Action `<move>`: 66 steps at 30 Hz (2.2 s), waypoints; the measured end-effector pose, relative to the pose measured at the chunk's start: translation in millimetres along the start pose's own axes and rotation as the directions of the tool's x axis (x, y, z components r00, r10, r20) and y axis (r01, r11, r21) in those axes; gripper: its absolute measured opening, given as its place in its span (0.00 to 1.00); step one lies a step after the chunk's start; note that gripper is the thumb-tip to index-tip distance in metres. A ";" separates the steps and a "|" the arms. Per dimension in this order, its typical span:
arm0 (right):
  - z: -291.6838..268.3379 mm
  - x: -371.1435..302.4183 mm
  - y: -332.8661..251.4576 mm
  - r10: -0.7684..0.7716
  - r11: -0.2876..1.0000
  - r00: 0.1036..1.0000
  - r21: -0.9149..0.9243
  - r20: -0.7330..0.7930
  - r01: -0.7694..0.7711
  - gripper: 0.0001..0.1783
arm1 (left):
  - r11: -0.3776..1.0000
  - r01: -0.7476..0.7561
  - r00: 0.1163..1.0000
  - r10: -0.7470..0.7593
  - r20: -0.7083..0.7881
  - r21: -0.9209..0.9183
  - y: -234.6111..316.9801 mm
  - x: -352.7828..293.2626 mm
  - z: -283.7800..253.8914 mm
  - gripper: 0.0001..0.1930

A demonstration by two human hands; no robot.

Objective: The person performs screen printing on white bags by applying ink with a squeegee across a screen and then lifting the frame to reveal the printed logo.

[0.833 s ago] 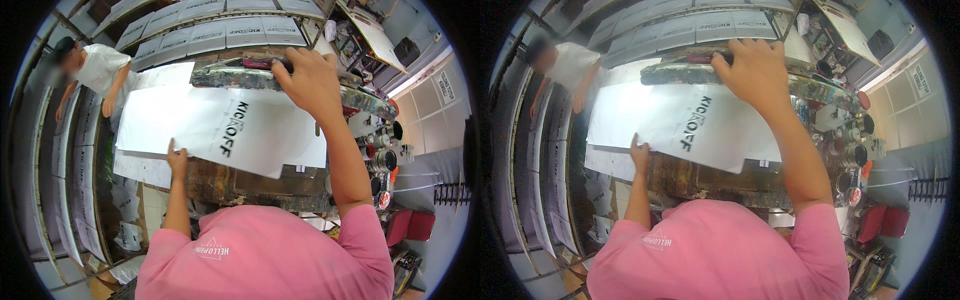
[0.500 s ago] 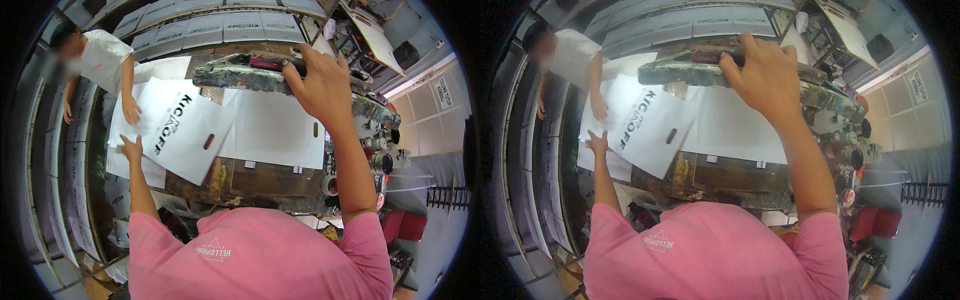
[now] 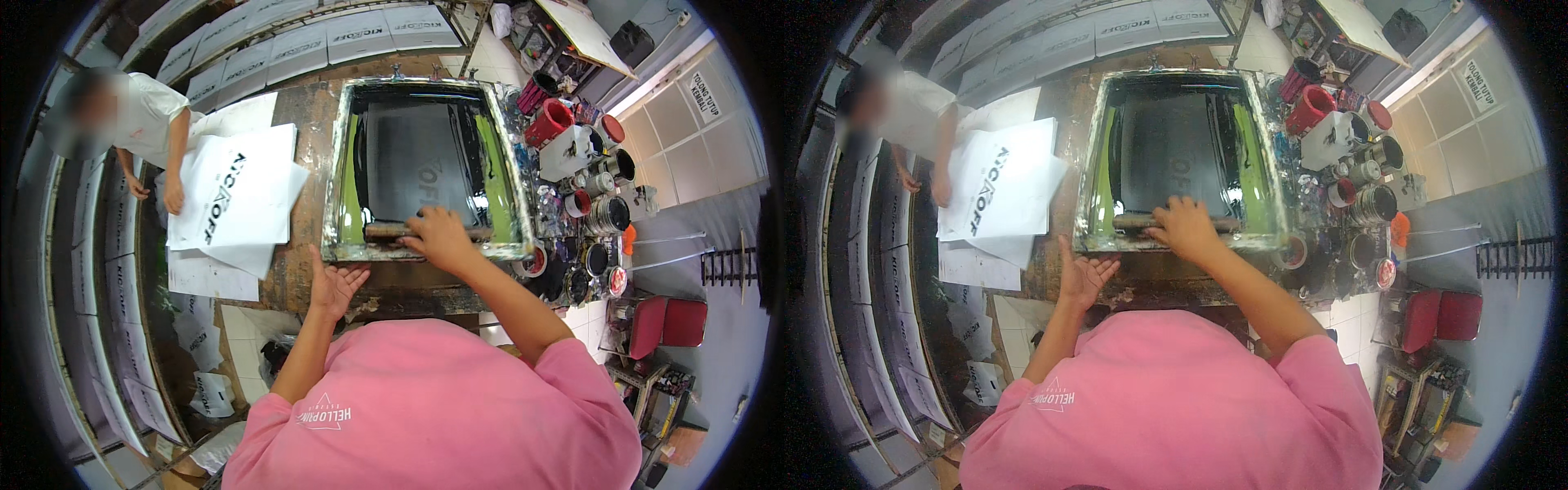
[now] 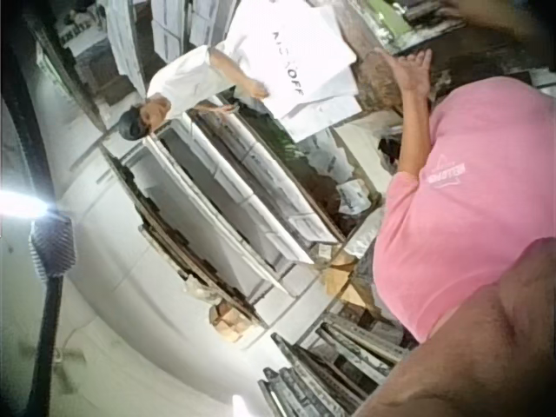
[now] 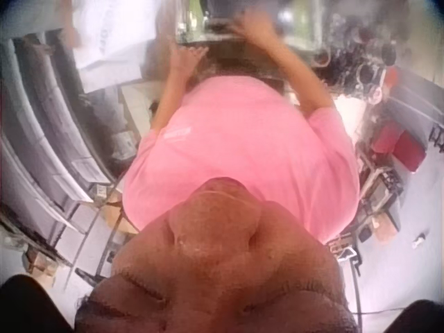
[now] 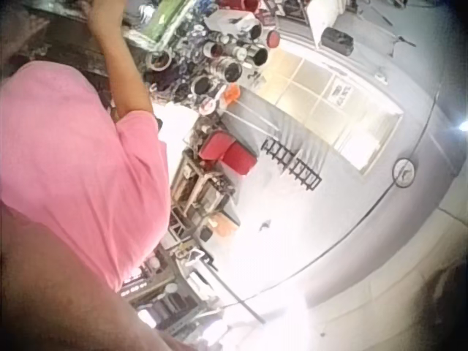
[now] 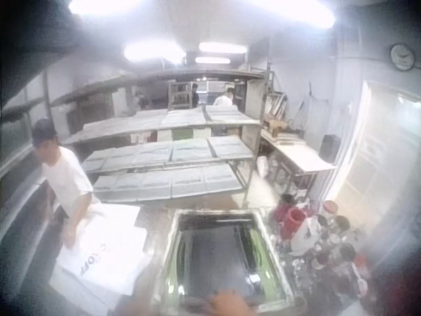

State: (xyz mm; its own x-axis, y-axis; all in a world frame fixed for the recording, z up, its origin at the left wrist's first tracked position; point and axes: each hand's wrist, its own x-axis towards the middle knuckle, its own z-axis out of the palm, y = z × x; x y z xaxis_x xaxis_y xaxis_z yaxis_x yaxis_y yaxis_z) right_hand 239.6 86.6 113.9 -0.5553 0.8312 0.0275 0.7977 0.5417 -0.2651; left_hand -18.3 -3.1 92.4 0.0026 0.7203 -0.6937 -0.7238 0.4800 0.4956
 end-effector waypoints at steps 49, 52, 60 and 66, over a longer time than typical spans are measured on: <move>8.6 -20.9 -3.9 -0.035 0.999 0.994 0.002 -0.108 0.035 0.21 | 0.971 -0.030 1.000 0.029 0.006 0.238 -24.3 28.3 -11.8 0.57; -55.8 -3.4 -24.3 -0.027 0.987 0.957 -0.160 -0.289 -0.020 0.20 | 0.957 -0.239 0.969 0.223 0.109 0.166 16.5 -15.0 28.6 0.52; -184.3 91.7 -6.7 -0.110 0.979 0.785 -0.202 -0.609 -0.020 0.19 | 0.413 -0.845 0.527 0.536 0.659 0.340 82.1 0.3 85.2 0.43; -215.7 122.9 -0.1 -0.117 0.981 0.748 -0.192 -0.653 -0.014 0.21 | -0.531 -0.021 0.794 0.506 0.337 0.847 -32.1 100.7 -13.3 0.53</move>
State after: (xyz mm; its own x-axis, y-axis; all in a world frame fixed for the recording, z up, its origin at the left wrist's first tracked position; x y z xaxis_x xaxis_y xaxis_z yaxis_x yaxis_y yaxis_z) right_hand 222.1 215.7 325.2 -0.3552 0.6403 0.6811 0.8356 0.5440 -0.0756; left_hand -4.0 47.4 -0.3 -0.1319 0.9835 -0.1238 0.9689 0.1543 0.1935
